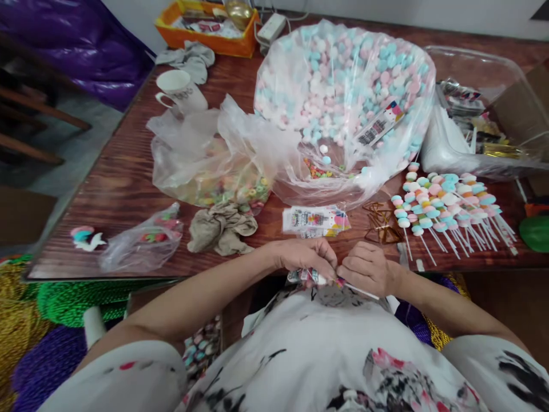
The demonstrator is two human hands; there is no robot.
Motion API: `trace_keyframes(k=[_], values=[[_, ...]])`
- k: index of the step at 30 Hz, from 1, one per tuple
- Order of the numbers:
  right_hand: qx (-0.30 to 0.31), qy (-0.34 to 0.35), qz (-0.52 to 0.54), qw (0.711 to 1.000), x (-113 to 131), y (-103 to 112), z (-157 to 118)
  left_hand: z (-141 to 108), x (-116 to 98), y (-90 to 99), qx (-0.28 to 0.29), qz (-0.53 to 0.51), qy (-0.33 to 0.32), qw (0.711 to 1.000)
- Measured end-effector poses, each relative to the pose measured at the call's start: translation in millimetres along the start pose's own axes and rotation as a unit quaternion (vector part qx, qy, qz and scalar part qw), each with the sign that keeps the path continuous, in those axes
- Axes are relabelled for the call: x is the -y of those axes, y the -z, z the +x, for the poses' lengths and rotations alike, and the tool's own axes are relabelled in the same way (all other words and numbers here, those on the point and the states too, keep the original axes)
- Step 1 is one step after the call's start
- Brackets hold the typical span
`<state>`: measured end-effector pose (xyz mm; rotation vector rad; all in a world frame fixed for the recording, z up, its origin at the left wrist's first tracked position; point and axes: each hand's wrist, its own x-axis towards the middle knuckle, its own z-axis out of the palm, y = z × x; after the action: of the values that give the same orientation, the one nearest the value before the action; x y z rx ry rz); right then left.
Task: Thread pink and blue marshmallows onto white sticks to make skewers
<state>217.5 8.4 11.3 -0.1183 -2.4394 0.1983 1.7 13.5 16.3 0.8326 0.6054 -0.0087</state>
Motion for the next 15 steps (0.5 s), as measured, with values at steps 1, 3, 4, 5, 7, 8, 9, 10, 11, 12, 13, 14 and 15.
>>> trace_keyframes(k=[1, 3, 4, 5, 7, 8, 9, 10, 11, 12, 13, 14, 15], values=[[0.000, -0.002, -0.005, 1.000, -0.9, -0.4, 0.4, 0.9, -2.6, 1.7, 0.010, 0.011, -0.004, 1.000], [0.001, -0.008, -0.014, 1.000, -0.6, -0.8, 2.4, 3.2, -7.5, 8.8, 0.037, 0.041, -0.023, 0.998], [0.002, -0.010, -0.020, 1.000, 0.7, -0.6, 4.2, 3.9, -10.0, 14.7, 0.051, 0.065, -0.031, 0.996], [0.006, -0.013, -0.026, 1.000, 2.6, 0.0, 6.4, 3.6, -12.8, 21.9, 0.066, 0.095, -0.033, 0.993], [0.016, -0.017, -0.041, 0.999, 7.5, 1.6, 11.2, -2.0, -20.3, 38.2, 0.083, 0.159, -0.016, 0.984], [0.022, -0.018, -0.051, 0.998, 9.8, 2.4, 13.4, -7.7, -25.5, 45.2, 0.080, 0.185, -0.002, 0.980], [0.031, -0.020, -0.064, 0.997, 11.4, 2.7, 15.0, -15.1, -31.7, 49.7, 0.061, 0.205, 0.006, 0.977], [0.042, -0.021, -0.080, 0.996, 11.7, 2.4, 16.2, -23.4, -38.5, 50.7, 0.020, 0.225, -0.001, 0.974], [0.053, -0.025, -0.097, 0.994, 10.2, 1.5, 17.0, -31.9, -45.3, 47.4, -0.044, 0.251, -0.023, 0.967], [0.065, -0.035, -0.116, 0.990, 6.7, 0.2, 17.7, -39.3, -51.2, 39.7, -0.122, 0.285, -0.062, 0.949], [0.076, -0.054, -0.135, 0.987, 1.1, -1.1, 18.5, -44.8, -55.0, 28.2, -0.213, 0.331, -0.117, 0.912], [0.082, -0.080, -0.148, 0.982, -6.4, -1.8, 19.8, -47.6, -55.8, 14.3, -0.296, 0.383, -0.178, 0.857], [0.080, -0.112, -0.154, 0.978, -14.8, -1.1, 21.7, -47.4, -53.1, -0.2, -0.342, 0.439, -0.231, 0.798]])
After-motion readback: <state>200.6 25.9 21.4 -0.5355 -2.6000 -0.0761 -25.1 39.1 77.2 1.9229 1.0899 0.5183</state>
